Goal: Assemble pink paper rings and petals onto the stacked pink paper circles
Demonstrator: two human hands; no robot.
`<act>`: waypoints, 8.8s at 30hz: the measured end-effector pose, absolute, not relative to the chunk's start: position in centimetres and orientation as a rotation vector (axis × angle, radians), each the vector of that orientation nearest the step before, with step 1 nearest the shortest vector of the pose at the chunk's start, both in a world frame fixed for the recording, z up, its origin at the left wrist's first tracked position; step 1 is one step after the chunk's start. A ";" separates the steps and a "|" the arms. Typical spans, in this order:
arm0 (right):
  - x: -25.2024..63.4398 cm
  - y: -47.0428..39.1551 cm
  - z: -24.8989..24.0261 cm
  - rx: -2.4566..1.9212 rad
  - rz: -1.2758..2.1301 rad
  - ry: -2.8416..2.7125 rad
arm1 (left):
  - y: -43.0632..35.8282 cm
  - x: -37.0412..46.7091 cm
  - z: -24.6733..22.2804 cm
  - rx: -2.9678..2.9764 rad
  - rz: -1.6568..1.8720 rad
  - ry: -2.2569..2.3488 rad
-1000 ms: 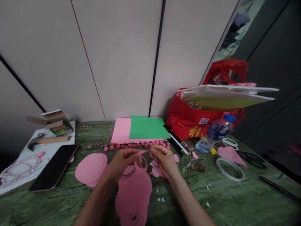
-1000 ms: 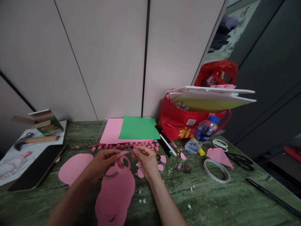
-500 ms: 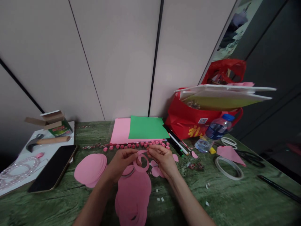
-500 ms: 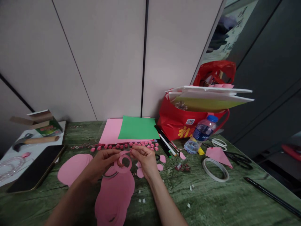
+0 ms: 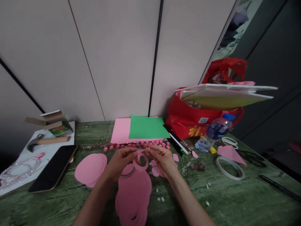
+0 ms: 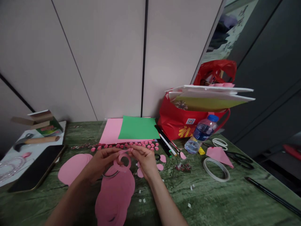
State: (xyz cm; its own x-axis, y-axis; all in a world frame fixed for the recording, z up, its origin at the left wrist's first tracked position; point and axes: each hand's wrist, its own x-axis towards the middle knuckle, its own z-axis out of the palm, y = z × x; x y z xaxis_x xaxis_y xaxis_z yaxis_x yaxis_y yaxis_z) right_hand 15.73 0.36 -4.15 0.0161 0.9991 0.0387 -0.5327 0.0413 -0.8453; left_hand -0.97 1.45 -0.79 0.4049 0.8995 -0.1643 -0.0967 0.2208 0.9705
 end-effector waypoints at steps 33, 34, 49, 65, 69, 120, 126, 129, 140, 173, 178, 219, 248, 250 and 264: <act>15.7 0.3 -4.5 -0.761 1.357 -0.762 | 1.3 -0.5 0.0 1.229 0.869 1.063; 15.7 0.3 -4.5 -0.770 1.352 -0.762 | 1.2 -0.5 0.0 1.222 0.880 1.058; 15.7 0.3 -4.6 -0.805 1.349 -0.775 | 1.2 -0.4 0.0 1.294 0.877 1.000; 15.8 0.5 -4.3 -0.848 1.284 -0.730 | 1.3 -0.6 0.2 1.282 0.923 1.034; 15.8 0.5 -4.4 -0.833 1.311 -0.743 | 1.3 -0.7 0.1 1.220 0.912 1.024; 15.4 0.1 -4.0 -0.782 1.329 -0.791 | 0.8 -0.2 0.7 1.055 0.904 0.931; 15.7 0.3 -4.4 -0.798 1.328 -0.778 | 0.7 0.0 0.3 1.053 0.891 0.943; 15.7 0.3 -4.5 -0.809 1.314 -0.813 | 0.7 0.2 0.0 1.077 0.854 0.923; 15.5 0.1 -4.1 -0.838 1.290 -0.831 | 0.5 0.3 0.2 1.075 0.852 0.894; 15.4 0.2 -4.3 -0.890 1.201 -0.953 | 0.3 0.7 -0.3 0.966 0.819 0.812; 15.3 0.2 -4.2 -0.882 1.223 -0.951 | 0.3 0.8 -0.4 1.041 0.813 0.848; 14.9 -0.1 -4.6 -0.953 1.286 -1.132 | 0.7 0.4 -1.5 1.248 0.825 0.986; 15.2 -0.1 -4.0 -0.853 1.433 -0.937 | 1.6 -0.4 -0.9 1.009 1.068 1.047; 15.3 0.1 -4.2 -0.843 1.403 -0.907 | 1.5 -0.3 -1.0 1.077 1.025 1.071; 15.1 0.0 -4.0 -0.925 1.223 -1.021 | 0.8 0.8 -1.7 1.496 0.825 1.075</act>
State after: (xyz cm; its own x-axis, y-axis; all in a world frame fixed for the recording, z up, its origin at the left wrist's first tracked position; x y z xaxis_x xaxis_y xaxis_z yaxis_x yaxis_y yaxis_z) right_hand 15.15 0.05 -3.99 0.0522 0.9925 0.1109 -0.2866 0.1213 -0.9504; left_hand 0.81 0.78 -1.69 0.3546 0.9339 -0.0459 0.1972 -0.0267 0.9800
